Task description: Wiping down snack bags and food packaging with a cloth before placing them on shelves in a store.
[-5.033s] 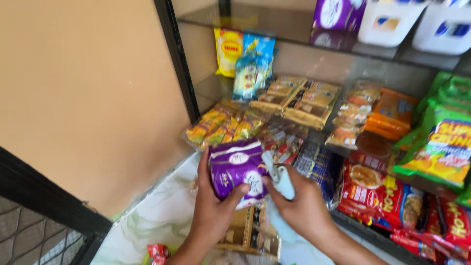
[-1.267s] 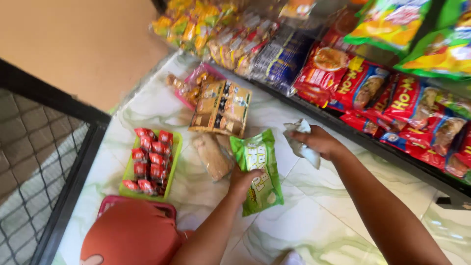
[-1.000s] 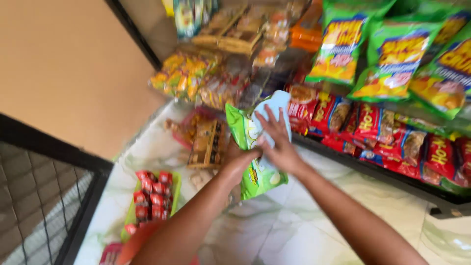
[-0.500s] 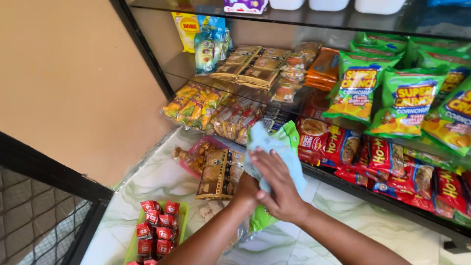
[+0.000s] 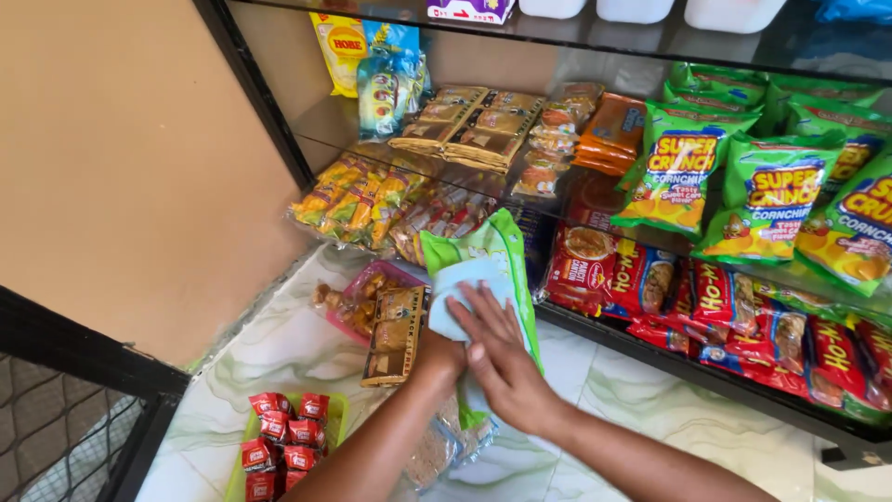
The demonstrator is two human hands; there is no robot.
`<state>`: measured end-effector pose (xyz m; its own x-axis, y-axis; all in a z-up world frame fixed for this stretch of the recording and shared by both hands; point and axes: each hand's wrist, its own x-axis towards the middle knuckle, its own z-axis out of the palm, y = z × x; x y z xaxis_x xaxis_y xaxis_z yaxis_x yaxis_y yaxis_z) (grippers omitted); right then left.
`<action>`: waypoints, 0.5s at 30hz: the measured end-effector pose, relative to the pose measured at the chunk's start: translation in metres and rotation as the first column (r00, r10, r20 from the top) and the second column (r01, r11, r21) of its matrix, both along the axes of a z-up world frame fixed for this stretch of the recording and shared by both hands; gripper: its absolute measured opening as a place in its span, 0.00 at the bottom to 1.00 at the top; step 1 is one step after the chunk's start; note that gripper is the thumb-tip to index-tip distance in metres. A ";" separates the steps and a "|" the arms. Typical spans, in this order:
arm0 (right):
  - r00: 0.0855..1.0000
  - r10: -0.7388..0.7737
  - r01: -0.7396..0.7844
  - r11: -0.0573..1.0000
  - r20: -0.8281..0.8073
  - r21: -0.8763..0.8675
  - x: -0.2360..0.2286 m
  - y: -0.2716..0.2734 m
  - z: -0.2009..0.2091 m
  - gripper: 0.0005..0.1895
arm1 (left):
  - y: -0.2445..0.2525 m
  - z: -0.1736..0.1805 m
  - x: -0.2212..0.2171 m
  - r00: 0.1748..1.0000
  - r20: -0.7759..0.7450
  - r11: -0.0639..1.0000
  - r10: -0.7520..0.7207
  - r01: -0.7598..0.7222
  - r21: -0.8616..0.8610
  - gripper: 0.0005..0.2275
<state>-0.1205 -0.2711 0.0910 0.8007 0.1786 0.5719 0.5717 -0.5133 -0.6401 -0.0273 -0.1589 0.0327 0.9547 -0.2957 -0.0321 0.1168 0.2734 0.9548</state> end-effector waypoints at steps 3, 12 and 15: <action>0.984 0.176 -0.165 0.931 0.005 -0.326 0.028 -0.052 0.014 0.28 | 0.007 0.022 -0.005 0.991 0.133 0.999 -0.003 0.008 -0.037 0.26; 0.943 -0.285 0.264 0.955 0.172 0.132 0.030 -0.065 -0.012 0.29 | -0.007 0.067 -0.031 0.998 0.058 0.979 -0.025 0.036 -0.203 0.25; 0.933 -0.275 0.311 0.941 0.230 -0.136 0.001 -0.035 -0.025 0.36 | -0.005 0.077 -0.017 0.992 0.012 0.949 0.122 -0.113 -0.294 0.27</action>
<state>-0.1200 -0.3066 0.0658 0.7009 0.0612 0.7107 0.4882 -0.7676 -0.4154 -0.0447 -0.1639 0.1096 0.9826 -0.1732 0.0675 0.0400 0.5515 0.8332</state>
